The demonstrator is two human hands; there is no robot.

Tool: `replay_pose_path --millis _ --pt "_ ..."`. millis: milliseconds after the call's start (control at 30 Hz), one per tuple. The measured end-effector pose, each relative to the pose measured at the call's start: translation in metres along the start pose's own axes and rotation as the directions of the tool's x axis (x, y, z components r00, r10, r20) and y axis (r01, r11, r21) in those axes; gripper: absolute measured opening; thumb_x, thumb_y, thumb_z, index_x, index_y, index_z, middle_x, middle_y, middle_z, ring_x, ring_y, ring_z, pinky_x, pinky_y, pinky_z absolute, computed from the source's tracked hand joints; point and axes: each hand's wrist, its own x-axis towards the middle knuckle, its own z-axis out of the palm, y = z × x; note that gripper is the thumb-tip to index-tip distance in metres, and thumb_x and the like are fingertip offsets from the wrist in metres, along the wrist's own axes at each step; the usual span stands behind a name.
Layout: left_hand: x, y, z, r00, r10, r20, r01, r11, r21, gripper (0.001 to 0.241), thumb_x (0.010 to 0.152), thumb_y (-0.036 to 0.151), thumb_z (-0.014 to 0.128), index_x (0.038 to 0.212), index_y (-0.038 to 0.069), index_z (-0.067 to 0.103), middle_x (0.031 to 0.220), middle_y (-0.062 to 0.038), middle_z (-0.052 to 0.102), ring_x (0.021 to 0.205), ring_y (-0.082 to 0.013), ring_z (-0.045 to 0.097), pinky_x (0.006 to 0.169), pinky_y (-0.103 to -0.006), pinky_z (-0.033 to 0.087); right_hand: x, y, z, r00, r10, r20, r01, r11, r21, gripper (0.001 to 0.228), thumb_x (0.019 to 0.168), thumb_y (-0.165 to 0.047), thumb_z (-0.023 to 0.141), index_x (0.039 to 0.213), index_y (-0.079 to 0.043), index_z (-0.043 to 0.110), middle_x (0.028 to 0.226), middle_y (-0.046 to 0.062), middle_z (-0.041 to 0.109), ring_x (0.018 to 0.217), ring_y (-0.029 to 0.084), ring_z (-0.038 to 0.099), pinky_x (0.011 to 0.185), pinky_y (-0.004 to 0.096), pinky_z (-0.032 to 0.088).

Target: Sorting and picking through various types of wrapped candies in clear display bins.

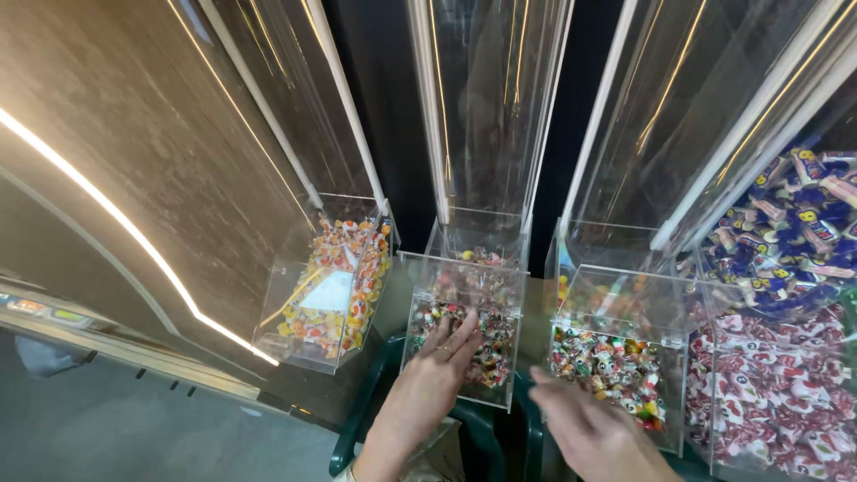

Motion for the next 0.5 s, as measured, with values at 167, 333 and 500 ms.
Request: replay_pose_path --millis 167,333,500 --pt "-0.029 0.007 -0.007 0.997 -0.023 -0.077 0.026 0.999 0.036 0.048 0.077 -0.003 0.066 0.125 0.000 0.067 0.144 -0.016 0.061 0.131 -0.0387 0.058 0.105 -0.0445 0.049 0.049 -0.035 0.022 0.904 -0.136 0.405 0.222 0.960 -0.171 0.029 0.084 -0.010 0.062 0.111 -0.001 0.066 0.143 0.028 0.052 0.112 0.037 0.067 0.087 0.046 0.057" --pt "-0.067 0.010 0.019 0.896 -0.152 -0.418 0.171 0.985 0.009 0.027 0.081 0.000 0.073 0.108 0.003 0.074 0.115 -0.012 0.073 0.108 -0.0302 0.071 0.095 -0.0404 0.057 0.070 -0.026 0.079 0.810 -0.186 0.556 0.443 0.815 -0.373 0.041 0.086 -0.009 0.059 0.119 0.015 0.061 0.135 0.040 0.051 0.118 0.048 0.064 0.095 0.045 0.056" --pt "-0.075 0.009 0.033 0.891 -0.143 -0.431 0.155 0.988 -0.008 0.026 0.077 0.000 0.075 0.103 0.000 0.074 0.111 -0.017 0.073 0.104 -0.0354 0.071 0.094 -0.0431 0.057 0.098 -0.015 0.105 0.865 0.075 0.497 0.288 0.736 -0.613 0.066 0.083 -0.016 0.057 0.136 0.019 0.042 0.142 0.048 0.034 0.127 0.057 0.057 0.105 0.056 0.048"
